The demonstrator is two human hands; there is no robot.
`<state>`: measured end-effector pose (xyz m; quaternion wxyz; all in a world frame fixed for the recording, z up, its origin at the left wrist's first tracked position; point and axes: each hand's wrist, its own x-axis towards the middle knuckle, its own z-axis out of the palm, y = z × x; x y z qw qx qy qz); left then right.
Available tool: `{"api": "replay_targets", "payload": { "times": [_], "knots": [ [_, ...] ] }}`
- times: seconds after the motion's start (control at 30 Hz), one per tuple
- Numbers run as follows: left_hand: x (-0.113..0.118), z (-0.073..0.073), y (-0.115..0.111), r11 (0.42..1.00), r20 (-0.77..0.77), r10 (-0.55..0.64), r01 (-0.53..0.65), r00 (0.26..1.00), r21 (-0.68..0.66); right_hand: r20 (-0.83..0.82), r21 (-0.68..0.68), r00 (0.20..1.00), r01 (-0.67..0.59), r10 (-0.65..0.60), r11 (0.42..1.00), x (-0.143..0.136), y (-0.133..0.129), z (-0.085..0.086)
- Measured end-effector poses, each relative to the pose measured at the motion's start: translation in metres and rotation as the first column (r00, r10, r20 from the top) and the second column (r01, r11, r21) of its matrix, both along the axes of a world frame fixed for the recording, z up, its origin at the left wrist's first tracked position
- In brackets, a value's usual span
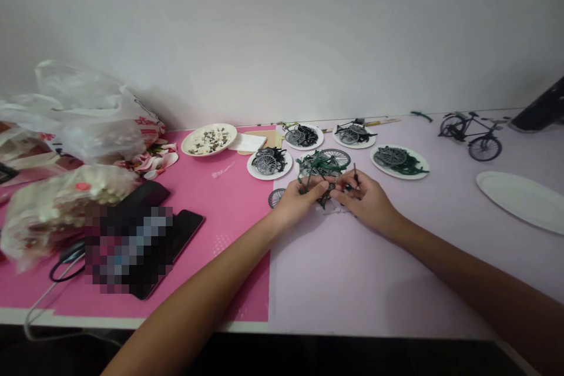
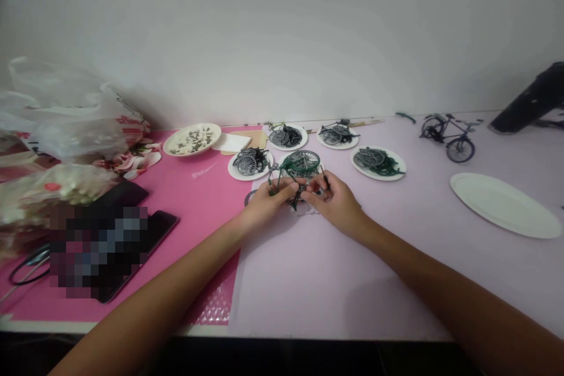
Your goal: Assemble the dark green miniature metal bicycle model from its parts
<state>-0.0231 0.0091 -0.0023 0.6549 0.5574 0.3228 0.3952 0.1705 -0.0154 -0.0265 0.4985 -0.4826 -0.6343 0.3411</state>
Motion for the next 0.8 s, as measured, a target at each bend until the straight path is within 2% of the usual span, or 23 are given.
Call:
{"api": "replay_targets", "payload": {
  "times": [0.2, 0.47, 0.63, 0.8],
  "knots": [
    [0.0003, -0.0004, 0.0002, 0.999, 0.022, -0.016, 0.015, 1.000, 0.037, 0.028, -0.011, 1.000, -0.003, 0.004, 1.000, 0.0010, -0.0005, 0.0000],
    [0.0021, -0.0044, 0.0006, 0.997, -0.020, -0.005, 0.006, 1.000, 0.075, -0.026, -0.034, 0.994, -0.104, 0.103, 0.994, 0.0022, -0.0049, 0.0030],
    [0.0030, -0.0002, -0.0047, 0.987, -0.121, 0.011, 0.009, 0.993, 0.162, -0.072, -0.086, 0.996, -0.049, 0.043, 0.995, 0.0008, -0.0030, 0.0018],
    [0.0047, 0.0032, -0.0076, 0.971, -0.155, 0.001, 0.036, 0.988, 0.237, -0.112, -0.140, 0.994, -0.017, 0.002, 0.990, -0.0019, -0.0027, 0.0011]
  ]
}}
